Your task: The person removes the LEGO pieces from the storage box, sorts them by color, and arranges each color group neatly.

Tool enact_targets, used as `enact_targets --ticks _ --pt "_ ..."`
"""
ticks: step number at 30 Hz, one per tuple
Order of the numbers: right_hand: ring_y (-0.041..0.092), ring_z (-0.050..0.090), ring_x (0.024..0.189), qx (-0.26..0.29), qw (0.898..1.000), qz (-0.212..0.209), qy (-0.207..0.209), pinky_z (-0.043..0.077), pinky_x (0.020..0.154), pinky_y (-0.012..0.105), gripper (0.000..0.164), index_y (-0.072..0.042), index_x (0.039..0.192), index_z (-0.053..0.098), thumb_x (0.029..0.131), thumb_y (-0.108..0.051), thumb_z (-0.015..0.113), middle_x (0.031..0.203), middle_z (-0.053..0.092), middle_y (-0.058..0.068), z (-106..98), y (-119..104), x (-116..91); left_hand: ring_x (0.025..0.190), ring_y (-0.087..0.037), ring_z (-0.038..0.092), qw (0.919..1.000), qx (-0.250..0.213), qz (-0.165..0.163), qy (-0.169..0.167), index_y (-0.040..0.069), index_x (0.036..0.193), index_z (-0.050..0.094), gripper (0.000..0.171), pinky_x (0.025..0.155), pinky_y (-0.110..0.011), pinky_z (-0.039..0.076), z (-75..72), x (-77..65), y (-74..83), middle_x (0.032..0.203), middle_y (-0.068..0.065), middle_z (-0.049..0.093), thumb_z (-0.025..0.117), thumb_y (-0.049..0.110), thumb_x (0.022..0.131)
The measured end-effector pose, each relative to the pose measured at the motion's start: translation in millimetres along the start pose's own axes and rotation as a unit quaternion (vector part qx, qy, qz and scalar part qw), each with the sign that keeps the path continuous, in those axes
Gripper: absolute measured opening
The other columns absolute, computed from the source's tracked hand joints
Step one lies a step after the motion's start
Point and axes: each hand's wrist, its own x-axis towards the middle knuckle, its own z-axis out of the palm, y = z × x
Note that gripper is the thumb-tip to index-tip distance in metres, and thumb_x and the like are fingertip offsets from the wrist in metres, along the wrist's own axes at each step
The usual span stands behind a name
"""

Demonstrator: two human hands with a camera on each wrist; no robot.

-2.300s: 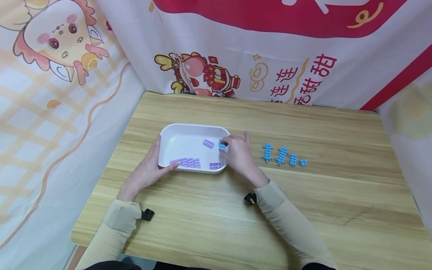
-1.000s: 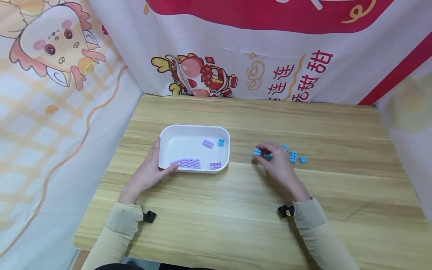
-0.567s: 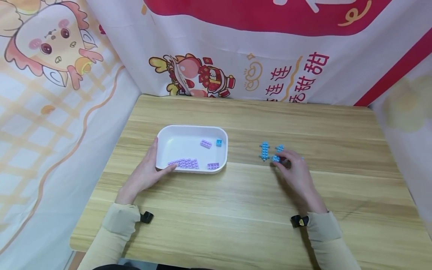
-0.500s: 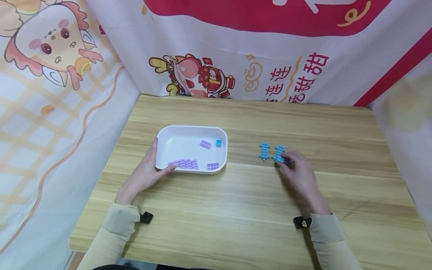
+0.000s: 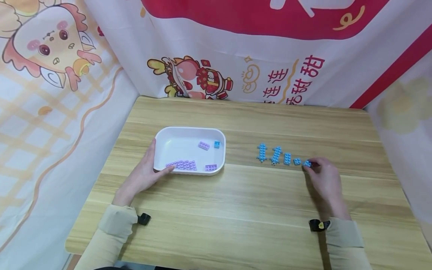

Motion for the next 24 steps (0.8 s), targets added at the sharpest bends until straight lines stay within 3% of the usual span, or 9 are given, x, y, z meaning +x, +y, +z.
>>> enact_targets --ticks 2,4,7,10,11,14,17,21,24 --pt "0.042 0.07 0.102 -0.005 1.0 0.003 -0.005 0.035 0.074 -0.003 0.026 0.008 0.122 0.074 0.102 -0.008 0.077 0.115 0.074 0.03 -1 5 1 0.173 -0.041 0.013 1.0 0.001 -0.001 0.001 0.021 0.177 -0.015 0.136 0.139 -0.066 0.02 0.1 -0.1 -0.4 0.188 -0.009 -0.002 0.07 0.083 0.09" --pt "0.044 0.071 0.102 -0.013 1.0 0.006 -0.011 0.042 0.074 0.004 0.026 0.009 0.122 0.074 0.103 -0.008 0.076 0.116 0.073 0.032 -1 8 2 0.173 -0.041 0.013 1.0 0.002 0.0 0.002 0.022 0.177 -0.015 0.136 0.139 -0.067 0.02 -0.3 0.0 -0.6 0.188 -0.009 -0.002 0.07 0.083 0.09" --pt "0.048 0.07 0.105 -0.019 0.999 0.016 -0.029 0.061 0.083 0.031 0.028 0.01 0.124 0.072 0.104 -0.008 0.075 0.12 0.07 0.035 -1 11 6 0.173 -0.042 0.013 1.0 0.003 0.002 0.001 0.024 0.176 -0.018 0.136 0.139 -0.068 0.02 -1.7 0.1 -0.6 0.188 -0.01 -0.003 0.069 0.083 0.09" --pt "0.051 0.067 0.111 -0.016 0.999 0.017 -0.048 0.061 0.089 0.06 0.028 0.009 0.127 0.071 0.106 -0.009 0.072 0.125 0.067 0.034 -1 11 12 0.173 -0.043 0.013 1.0 0.005 -0.003 0.003 0.025 0.175 -0.019 0.135 0.139 -0.067 0.02 -4.2 -0.5 -0.6 0.188 -0.011 -0.003 0.069 0.083 0.09" --pt "0.051 0.067 0.112 -0.012 0.999 0.012 -0.051 0.061 0.09 0.06 0.028 0.009 0.127 0.071 0.106 -0.009 0.072 0.125 0.067 0.034 0 11 15 0.172 -0.043 0.012 1.0 0.006 -0.004 0.003 0.024 0.175 -0.019 0.135 0.139 -0.068 0.02 -5.4 -1.2 -1.1 0.188 -0.011 -0.003 0.068 0.083 0.091" --pt "0.047 0.068 0.109 0.002 0.999 -0.008 -0.05 0.06 0.087 0.03 0.026 0.007 0.126 0.072 0.106 -0.008 0.072 0.124 0.068 0.032 2 8 21 0.172 -0.043 0.012 0.9999 0.007 -0.007 0.01 0.022 0.176 -0.018 0.135 0.139 -0.068 0.019 -8.2 -3.6 -2.8 0.188 -0.012 -0.003 0.069 0.081 0.091" --pt "0.045 0.069 0.105 0.013 0.999 -0.023 -0.041 0.042 0.076 0.004 0.023 0.007 0.123 0.074 0.103 -0.005 0.075 0.12 0.07 0.031 3 7 21 0.173 -0.043 0.012 0.9999 0.002 0.003 0.01 0.022 0.176 -0.016 0.134 0.139 -0.068 0.019 -8.6 -4.1 -4.3 0.188 -0.011 -0.001 0.071 0.079 0.092" --pt "0.045 0.07 0.105 0.017 0.999 -0.02 -0.044 0.036 0.076 -0.002 0.026 0.008 0.124 0.073 0.101 -0.002 0.076 0.12 0.07 0.031 3 8 15 0.173 -0.042 0.011 0.9999 -0.002 0.012 0.002 0.022 0.177 -0.015 0.135 0.14 -0.067 0.017 -5.0 -2.3 -4.5 0.188 -0.012 -0.002 0.071 0.079 0.091" --pt "0.045 0.07 0.105 0.018 0.998 -0.013 -0.059 0.043 0.075 0.001 0.034 0.008 0.132 0.07 0.1 -0.002 0.077 0.122 0.069 0.031 1 9 11 0.173 -0.041 0.01 1.0 0.0 0.007 -0.005 0.021 0.176 -0.016 0.136 0.14 -0.066 0.016 -2.0 -0.7 -2.8 0.187 -0.012 -0.003 0.07 0.082 0.091"
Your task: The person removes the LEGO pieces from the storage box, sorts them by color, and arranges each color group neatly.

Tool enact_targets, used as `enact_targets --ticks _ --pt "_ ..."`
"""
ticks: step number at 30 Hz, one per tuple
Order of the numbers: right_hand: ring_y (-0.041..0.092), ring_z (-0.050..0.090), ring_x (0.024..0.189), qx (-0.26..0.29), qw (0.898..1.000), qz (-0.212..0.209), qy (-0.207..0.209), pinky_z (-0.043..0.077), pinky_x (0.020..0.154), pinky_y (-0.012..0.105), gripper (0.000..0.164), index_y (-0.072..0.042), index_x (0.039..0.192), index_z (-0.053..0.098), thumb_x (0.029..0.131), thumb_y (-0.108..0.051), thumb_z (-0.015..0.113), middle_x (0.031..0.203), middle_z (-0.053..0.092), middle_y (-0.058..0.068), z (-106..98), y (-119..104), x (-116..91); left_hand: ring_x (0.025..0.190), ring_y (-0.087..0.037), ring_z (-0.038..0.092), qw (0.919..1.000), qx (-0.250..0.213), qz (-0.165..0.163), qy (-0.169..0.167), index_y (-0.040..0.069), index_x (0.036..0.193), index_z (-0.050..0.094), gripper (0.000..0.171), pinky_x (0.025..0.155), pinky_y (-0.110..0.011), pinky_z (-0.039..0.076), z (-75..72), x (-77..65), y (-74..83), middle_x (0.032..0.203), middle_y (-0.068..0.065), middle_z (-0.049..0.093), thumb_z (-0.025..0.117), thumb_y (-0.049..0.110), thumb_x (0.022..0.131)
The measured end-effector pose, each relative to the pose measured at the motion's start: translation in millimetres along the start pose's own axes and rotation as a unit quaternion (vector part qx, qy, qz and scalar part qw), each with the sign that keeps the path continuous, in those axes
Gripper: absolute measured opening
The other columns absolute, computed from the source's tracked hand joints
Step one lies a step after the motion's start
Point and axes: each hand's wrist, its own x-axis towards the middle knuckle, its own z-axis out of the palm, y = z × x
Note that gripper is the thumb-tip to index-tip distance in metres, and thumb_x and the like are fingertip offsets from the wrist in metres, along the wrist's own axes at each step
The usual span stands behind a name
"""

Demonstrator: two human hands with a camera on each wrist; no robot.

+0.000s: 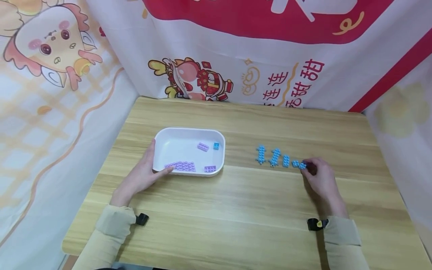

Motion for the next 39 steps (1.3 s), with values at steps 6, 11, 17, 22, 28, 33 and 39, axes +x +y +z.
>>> enact_targets --ticks 6,11,17,22,28,33,39 --pt "0.051 0.063 0.115 0.002 0.999 -0.041 0.021 0.06 0.088 0.053 0.057 0.008 0.148 0.059 0.096 0.0 0.081 0.14 0.057 0.035 -1 -24 8 0.173 -0.041 0.01 1.0 -0.002 -0.007 0.0 0.021 0.176 -0.017 0.138 0.14 -0.065 0.017 -4.2 0.3 5.4 0.187 -0.012 -0.003 0.071 0.083 0.089" --pt "0.05 0.062 0.118 0.024 0.991 -0.118 0.054 0.055 0.095 0.07 0.054 0.008 0.144 0.061 0.094 0.002 0.082 0.143 0.058 0.033 10 -73 27 0.173 -0.04 0.011 1.0 0.0 -0.001 0.004 0.021 0.177 -0.015 0.139 0.14 -0.065 0.018 -6.3 2.2 6.4 0.188 -0.013 -0.001 0.073 0.082 0.088" --pt "0.047 0.066 0.117 0.066 0.985 -0.154 0.029 0.058 0.098 0.067 0.047 0.006 0.143 0.063 0.099 -0.001 0.078 0.141 0.064 0.03 35 -122 46 0.173 -0.038 0.017 0.9997 -0.015 0.017 0.003 0.032 0.176 -0.016 0.137 0.139 -0.064 0.022 -1.7 8.4 8.1 0.188 -0.007 0.004 0.076 0.08 0.086" --pt "0.047 0.071 0.113 0.083 0.985 -0.154 0.012 0.064 0.096 0.066 0.047 0.006 0.144 0.062 0.1 -0.002 0.078 0.142 0.066 0.03 58 -142 58 0.173 -0.038 0.017 0.9997 -0.014 0.018 -0.005 0.031 0.176 -0.015 0.137 0.14 -0.064 0.022 0.2 10.9 9.8 0.188 -0.008 0.004 0.076 0.08 0.086" --pt "0.041 0.074 0.107 0.088 0.986 -0.139 -0.035 0.068 0.094 0.058 0.053 0.0 0.15 0.06 0.101 -0.008 0.079 0.143 0.066 0.027 80 -164 66 0.173 -0.039 0.015 0.9999 -0.009 0.002 -0.012 0.023 0.177 -0.014 0.138 0.14 -0.064 0.021 0.9 4.8 10.0 0.188 -0.011 0.002 0.077 0.077 0.089" --pt "0.033 0.076 0.103 0.085 0.978 -0.18 -0.064 0.069 0.093 0.052 0.051 -0.003 0.147 0.065 0.1 -0.011 0.081 0.141 0.07 0.023 91 -184 74 0.172 -0.041 0.015 0.9999 -0.012 -0.005 -0.004 0.024 0.177 -0.015 0.138 0.139 -0.066 0.021 -2.9 -1.8 9.7 0.187 -0.013 0.002 0.077 0.077 0.089" --pt "0.031 0.078 0.111 0.038 0.964 -0.23 -0.127 0.069 0.099 0.049 0.045 -0.003 0.146 0.067 0.103 -0.01 0.076 0.156 0.064 0.019 100 -206 83 0.173 -0.041 0.014 0.9998 -0.011 -0.016 0.002 0.027 0.176 -0.018 0.137 0.139 -0.066 0.02 -6.1 -8.9 6.5 0.187 -0.013 0.001 0.076 0.077 0.089"
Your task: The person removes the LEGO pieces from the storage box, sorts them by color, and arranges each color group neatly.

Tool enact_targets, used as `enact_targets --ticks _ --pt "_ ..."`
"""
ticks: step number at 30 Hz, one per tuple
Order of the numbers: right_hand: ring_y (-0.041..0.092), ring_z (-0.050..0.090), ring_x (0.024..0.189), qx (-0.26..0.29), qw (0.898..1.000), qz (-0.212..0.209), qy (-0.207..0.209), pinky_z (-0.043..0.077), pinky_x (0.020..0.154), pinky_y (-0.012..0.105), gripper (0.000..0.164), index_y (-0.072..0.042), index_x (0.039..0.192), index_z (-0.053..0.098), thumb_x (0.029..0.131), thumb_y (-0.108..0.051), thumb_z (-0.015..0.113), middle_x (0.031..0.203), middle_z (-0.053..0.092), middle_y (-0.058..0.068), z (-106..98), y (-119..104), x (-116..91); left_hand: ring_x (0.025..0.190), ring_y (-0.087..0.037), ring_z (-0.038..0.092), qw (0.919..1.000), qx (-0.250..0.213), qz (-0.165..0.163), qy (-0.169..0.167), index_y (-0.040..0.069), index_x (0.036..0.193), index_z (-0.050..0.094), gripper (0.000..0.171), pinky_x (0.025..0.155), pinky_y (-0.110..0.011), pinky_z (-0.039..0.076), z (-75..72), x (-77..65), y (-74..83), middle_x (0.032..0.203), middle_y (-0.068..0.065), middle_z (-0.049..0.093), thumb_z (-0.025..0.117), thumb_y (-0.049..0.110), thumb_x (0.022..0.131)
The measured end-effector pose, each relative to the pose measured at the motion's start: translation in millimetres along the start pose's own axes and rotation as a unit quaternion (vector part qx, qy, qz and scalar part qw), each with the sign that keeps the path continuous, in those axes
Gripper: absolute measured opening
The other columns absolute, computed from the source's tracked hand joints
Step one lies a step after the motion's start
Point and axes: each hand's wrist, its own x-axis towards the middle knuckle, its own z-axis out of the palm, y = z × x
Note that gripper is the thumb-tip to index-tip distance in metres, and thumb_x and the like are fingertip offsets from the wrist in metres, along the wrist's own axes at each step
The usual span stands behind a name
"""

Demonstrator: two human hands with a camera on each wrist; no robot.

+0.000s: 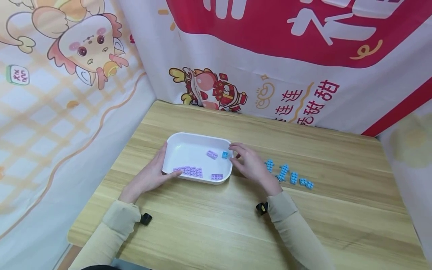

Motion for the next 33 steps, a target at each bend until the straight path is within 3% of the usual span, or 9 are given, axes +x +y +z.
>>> enact_targets --ticks 4,9,14,24,28,33 --pt "0.034 0.075 0.124 -0.032 0.999 0.001 -0.028 0.065 0.107 0.053 0.045 -0.006 0.148 0.067 0.104 -0.016 0.075 0.158 0.063 0.019 3 -7 9 0.173 -0.04 0.014 1.0 -0.004 -0.002 -0.002 0.031 0.175 -0.019 0.136 0.139 -0.066 0.021 1.6 -0.9 -1.8 0.188 -0.012 0.001 0.075 0.079 0.089" --pt "0.037 0.068 0.138 -0.031 0.999 0.011 -0.037 0.06 0.116 0.055 0.042 -0.005 0.144 0.069 0.104 -0.018 0.076 0.153 0.067 0.018 9 -8 20 0.173 -0.039 0.015 1.0 -0.006 0.004 0.001 0.034 0.174 -0.02 0.135 0.139 -0.066 0.021 4.8 -1.6 -3.7 0.188 -0.011 0.002 0.074 0.08 0.089" --pt "0.037 0.069 0.136 -0.024 0.998 0.028 -0.041 0.059 0.117 0.055 0.038 -0.004 0.139 0.072 0.103 -0.015 0.077 0.147 0.071 0.018 15 -7 26 0.173 -0.039 0.014 0.9999 -0.01 0.008 0.001 0.035 0.174 -0.02 0.134 0.139 -0.066 0.022 5.7 -2.1 -3.8 0.188 -0.009 0.001 0.075 0.079 0.089" --pt "0.043 0.059 0.139 -0.058 0.994 0.062 -0.073 0.042 0.124 0.069 0.044 -0.003 0.135 0.074 0.093 -0.011 0.084 0.139 0.076 0.017 21 -20 39 0.173 -0.04 0.013 1.0 0.0 0.003 -0.003 0.032 0.174 -0.021 0.136 0.139 -0.065 0.02 4.8 0.9 -3.0 0.187 -0.013 0.001 0.072 0.082 0.089" --pt "0.043 0.06 0.137 -0.086 0.988 0.088 -0.094 0.035 0.128 0.072 0.044 -0.004 0.135 0.075 0.093 -0.011 0.084 0.137 0.077 0.016 25 -26 46 0.173 -0.039 0.013 1.0 -0.003 0.003 0.001 0.032 0.174 -0.02 0.136 0.139 -0.065 0.02 4.3 0.9 -3.2 0.188 -0.011 0.001 0.073 0.081 0.089" --pt "0.043 0.064 0.133 -0.157 0.979 0.091 -0.089 0.031 0.131 0.076 0.032 -0.005 0.127 0.08 0.095 -0.008 0.08 0.131 0.08 0.015 32 -32 52 0.173 -0.039 0.015 0.9999 -0.008 0.009 0.006 0.031 0.175 -0.018 0.136 0.139 -0.067 0.021 4.5 1.2 -3.7 0.188 -0.009 0.001 0.076 0.078 0.089"
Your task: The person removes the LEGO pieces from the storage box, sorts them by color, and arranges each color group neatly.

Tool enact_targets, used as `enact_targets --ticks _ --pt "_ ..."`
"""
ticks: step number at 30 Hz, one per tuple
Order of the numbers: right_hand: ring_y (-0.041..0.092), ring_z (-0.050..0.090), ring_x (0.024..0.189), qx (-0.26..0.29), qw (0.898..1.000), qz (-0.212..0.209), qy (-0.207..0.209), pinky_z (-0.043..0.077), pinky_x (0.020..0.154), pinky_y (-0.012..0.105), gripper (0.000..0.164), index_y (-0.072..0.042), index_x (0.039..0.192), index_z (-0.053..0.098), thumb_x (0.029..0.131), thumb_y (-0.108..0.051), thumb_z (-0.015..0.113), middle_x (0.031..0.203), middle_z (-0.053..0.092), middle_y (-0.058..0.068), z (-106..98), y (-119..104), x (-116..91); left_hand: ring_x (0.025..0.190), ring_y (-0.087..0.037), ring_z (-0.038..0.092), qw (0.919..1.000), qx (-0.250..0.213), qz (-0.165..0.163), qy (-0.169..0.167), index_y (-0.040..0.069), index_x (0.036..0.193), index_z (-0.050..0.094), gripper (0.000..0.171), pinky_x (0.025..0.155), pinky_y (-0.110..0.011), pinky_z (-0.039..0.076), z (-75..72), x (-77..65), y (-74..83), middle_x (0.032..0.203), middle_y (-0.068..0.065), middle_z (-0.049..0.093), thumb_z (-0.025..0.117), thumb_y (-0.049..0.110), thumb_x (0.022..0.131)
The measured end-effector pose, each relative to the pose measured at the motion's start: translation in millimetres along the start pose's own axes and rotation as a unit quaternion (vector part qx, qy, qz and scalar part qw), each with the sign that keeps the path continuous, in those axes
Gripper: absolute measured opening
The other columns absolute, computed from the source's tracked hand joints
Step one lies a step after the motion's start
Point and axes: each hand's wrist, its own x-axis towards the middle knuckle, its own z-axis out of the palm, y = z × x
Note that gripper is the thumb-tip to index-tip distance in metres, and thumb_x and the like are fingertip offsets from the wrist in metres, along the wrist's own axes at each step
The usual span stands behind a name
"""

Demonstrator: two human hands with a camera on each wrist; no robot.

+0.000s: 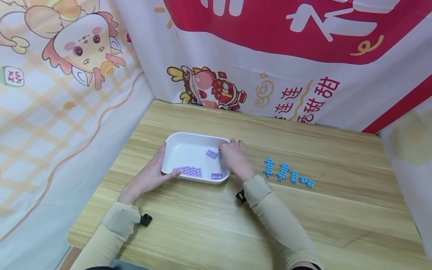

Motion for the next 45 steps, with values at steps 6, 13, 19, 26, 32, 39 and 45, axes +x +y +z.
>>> enact_targets --ticks 6,13,19,26,32,39,45 --pt "0.042 0.063 0.136 -0.097 0.995 0.009 0.011 0.029 0.134 0.074 0.03 -0.005 0.121 0.081 0.092 -0.001 0.079 0.128 0.079 0.015 4 -10 1 0.173 -0.039 0.012 1.0 0.006 -0.006 -0.003 0.031 0.174 -0.02 0.136 0.14 -0.065 0.019 1.0 -0.2 -0.1 0.188 -0.011 0.0 0.073 0.082 0.088" --pt "0.043 0.061 0.137 -0.083 0.996 -0.007 0.029 0.026 0.135 0.076 0.025 -0.005 0.123 0.079 0.1 -0.013 0.079 0.134 0.076 0.018 8 -6 0 0.173 -0.04 0.013 1.0 0.003 -0.002 -0.002 0.032 0.174 -0.02 0.135 0.14 -0.065 0.02 -1.0 -0.2 1.1 0.188 -0.013 0.001 0.076 0.076 0.09" --pt "0.042 0.068 0.126 0.063 0.995 -0.014 0.072 0.019 0.134 0.08 0.027 -0.004 0.12 0.079 0.094 -0.008 0.083 0.122 0.081 0.016 4 3 -6 0.173 -0.04 0.014 1.0 0.005 0.003 0.001 0.03 0.175 -0.019 0.136 0.139 -0.065 0.02 -1.7 0.2 0.5 0.187 -0.014 0.002 0.076 0.076 0.09" --pt "0.041 0.069 0.124 0.193 0.974 -0.009 0.122 0.012 0.135 0.078 0.023 -0.001 0.115 0.079 0.093 -0.007 0.083 0.117 0.082 0.018 3 14 -15 0.173 -0.042 0.014 0.9999 0.01 0.005 0.002 0.028 0.175 -0.019 0.137 0.139 -0.066 0.02 -1.4 0.3 0.4 0.187 -0.014 0.002 0.074 0.079 0.089" --pt "0.043 0.067 0.125 0.228 0.96 -0.014 0.165 0.011 0.136 0.077 0.022 -0.002 0.111 0.078 0.092 -0.008 0.086 0.115 0.081 0.02 7 22 -22 0.173 -0.041 0.015 0.9999 0.009 0.005 0.004 0.03 0.175 -0.019 0.136 0.139 -0.066 0.021 -1.0 0.1 0.3 0.188 -0.012 0.002 0.073 0.081 0.089" --pt "0.045 0.063 0.132 0.257 0.945 -0.016 0.2 0.015 0.137 0.074 0.025 0.0 0.112 0.078 0.09 -0.004 0.088 0.12 0.079 0.023 8 28 -30 0.173 -0.041 0.013 1.0 0.008 -0.002 0.001 0.024 0.177 -0.016 0.138 0.139 -0.065 0.02 -1.0 0.2 0.4 0.188 -0.013 0.001 0.073 0.082 0.088" --pt "0.042 0.059 0.138 0.296 0.937 0.015 0.186 0.034 0.132 0.067 0.029 -0.004 0.121 0.078 0.093 -0.007 0.085 0.133 0.075 0.02 8 33 -40 0.173 -0.04 0.012 0.9999 0.007 -0.011 -0.005 0.026 0.176 -0.018 0.138 0.139 -0.066 0.019 -1.2 0.3 1.2 0.188 -0.01 -0.002 0.073 0.081 0.089"
